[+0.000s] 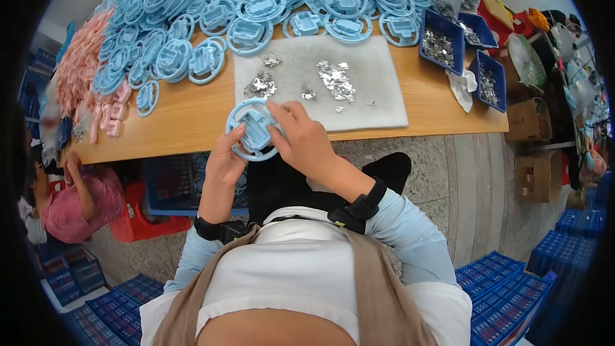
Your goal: Assembling small metal components into blue plastic housing frames at a manufacturing workstation.
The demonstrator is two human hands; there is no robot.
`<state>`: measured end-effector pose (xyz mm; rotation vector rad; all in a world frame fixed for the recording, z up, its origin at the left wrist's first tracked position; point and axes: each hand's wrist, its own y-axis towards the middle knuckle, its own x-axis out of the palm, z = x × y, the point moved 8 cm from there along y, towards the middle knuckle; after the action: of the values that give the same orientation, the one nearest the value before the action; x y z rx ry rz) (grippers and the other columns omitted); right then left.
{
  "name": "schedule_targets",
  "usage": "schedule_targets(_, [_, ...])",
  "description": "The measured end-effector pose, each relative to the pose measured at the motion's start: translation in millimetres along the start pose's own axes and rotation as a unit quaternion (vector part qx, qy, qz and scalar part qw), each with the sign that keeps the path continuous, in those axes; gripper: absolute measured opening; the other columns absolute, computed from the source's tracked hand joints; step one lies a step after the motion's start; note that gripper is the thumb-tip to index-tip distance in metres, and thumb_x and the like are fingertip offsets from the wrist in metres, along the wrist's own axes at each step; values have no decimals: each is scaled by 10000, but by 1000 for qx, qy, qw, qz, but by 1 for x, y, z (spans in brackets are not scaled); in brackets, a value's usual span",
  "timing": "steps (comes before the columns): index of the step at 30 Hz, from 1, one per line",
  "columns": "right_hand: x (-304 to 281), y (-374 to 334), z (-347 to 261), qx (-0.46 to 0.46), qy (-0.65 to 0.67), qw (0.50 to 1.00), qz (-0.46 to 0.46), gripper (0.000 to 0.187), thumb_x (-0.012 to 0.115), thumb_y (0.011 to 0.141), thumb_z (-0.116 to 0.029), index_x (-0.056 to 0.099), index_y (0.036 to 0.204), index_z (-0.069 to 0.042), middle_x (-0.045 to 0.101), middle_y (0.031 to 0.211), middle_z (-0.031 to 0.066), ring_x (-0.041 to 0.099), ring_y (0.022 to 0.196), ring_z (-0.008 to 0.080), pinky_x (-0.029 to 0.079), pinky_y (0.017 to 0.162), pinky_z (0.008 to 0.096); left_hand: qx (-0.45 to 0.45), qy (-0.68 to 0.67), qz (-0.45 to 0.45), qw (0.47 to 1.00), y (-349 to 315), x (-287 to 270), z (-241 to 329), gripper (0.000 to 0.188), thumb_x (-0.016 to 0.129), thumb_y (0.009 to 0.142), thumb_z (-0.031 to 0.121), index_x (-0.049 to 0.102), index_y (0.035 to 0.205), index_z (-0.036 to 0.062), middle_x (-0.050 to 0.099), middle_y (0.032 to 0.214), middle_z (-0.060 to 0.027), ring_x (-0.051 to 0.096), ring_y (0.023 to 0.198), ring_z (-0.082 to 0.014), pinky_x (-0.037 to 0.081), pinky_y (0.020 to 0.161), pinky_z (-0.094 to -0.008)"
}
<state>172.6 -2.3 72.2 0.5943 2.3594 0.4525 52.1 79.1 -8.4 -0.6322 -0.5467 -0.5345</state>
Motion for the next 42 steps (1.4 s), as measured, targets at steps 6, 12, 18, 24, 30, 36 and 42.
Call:
schedule_targets(6, [-5, 0, 37, 172, 150, 968, -106, 326, 644, 757, -93, 601, 1071, -15, 600, 859, 74, 452, 553, 84, 382, 505, 226, -107, 68, -78, 989, -15, 12, -30, 261, 644, 787, 78, 550, 1020, 9, 621, 906, -65, 620, 807, -152, 519, 712, -289])
schedule_targets(12, [-52, 0, 47, 115, -4, 993, 19, 246, 668, 727, -102, 615, 950, -13, 574, 796, 89, 471, 544, 140, 394, 501, 272, 13, 24, 0, 1000, -2, 22, -13, 295, 625, 823, 135, 517, 1083, 46, 592, 937, -38, 586, 800, -131, 490, 690, -281])
schedule_targets(18, [-58, -18, 75, 129, -271, 952, -64, 150, 633, 728, -122, 561, 761, 6, 543, 783, 167, 578, 668, 351, 471, 583, 405, 112, 46, 111, 986, -5, -1, -3, 321, 586, 853, 154, 479, 1146, 79, 553, 1044, -45, 564, 910, -146, 490, 753, -308])
schedule_targets(24, [-49, -11, 79, 113, -241, 961, -73, 108, 606, 730, -89, 559, 743, 7, 565, 809, 158, 577, 636, 325, 459, 562, 382, 42, 7, 65, 997, -14, -5, -9, 366, 608, 812, 54, 452, 1144, 49, 561, 1049, -70, 580, 970, -176, 512, 785, -294])
schedule_targets(30, [-10, 17, 43, 126, 109, 985, -50, 74, 623, 747, -54, 601, 802, -9, 558, 797, 35, 442, 541, 85, 349, 494, 231, 49, 51, 62, 996, -19, -1, -9, 335, 582, 856, 153, 452, 1141, 35, 570, 1035, -82, 606, 902, -165, 542, 667, -266])
schedule_targets(36, [25, 21, 38, 111, 134, 984, -38, 76, 622, 749, -57, 586, 784, 1, 540, 747, 42, 440, 543, 87, 353, 494, 228, 77, 75, 99, 989, -19, -10, -10, 340, 508, 901, 296, 477, 1135, 51, 576, 1010, -63, 593, 889, -136, 540, 644, -283])
schedule_targets(42, [20, 15, 29, 115, 74, 990, -38, 58, 590, 732, -53, 573, 755, -3, 546, 750, 114, 533, 595, 253, 411, 529, 325, 90, 69, 100, 989, -24, -2, -10, 299, 504, 912, 254, 481, 1136, 58, 573, 988, -33, 569, 834, -96, 481, 607, -236])
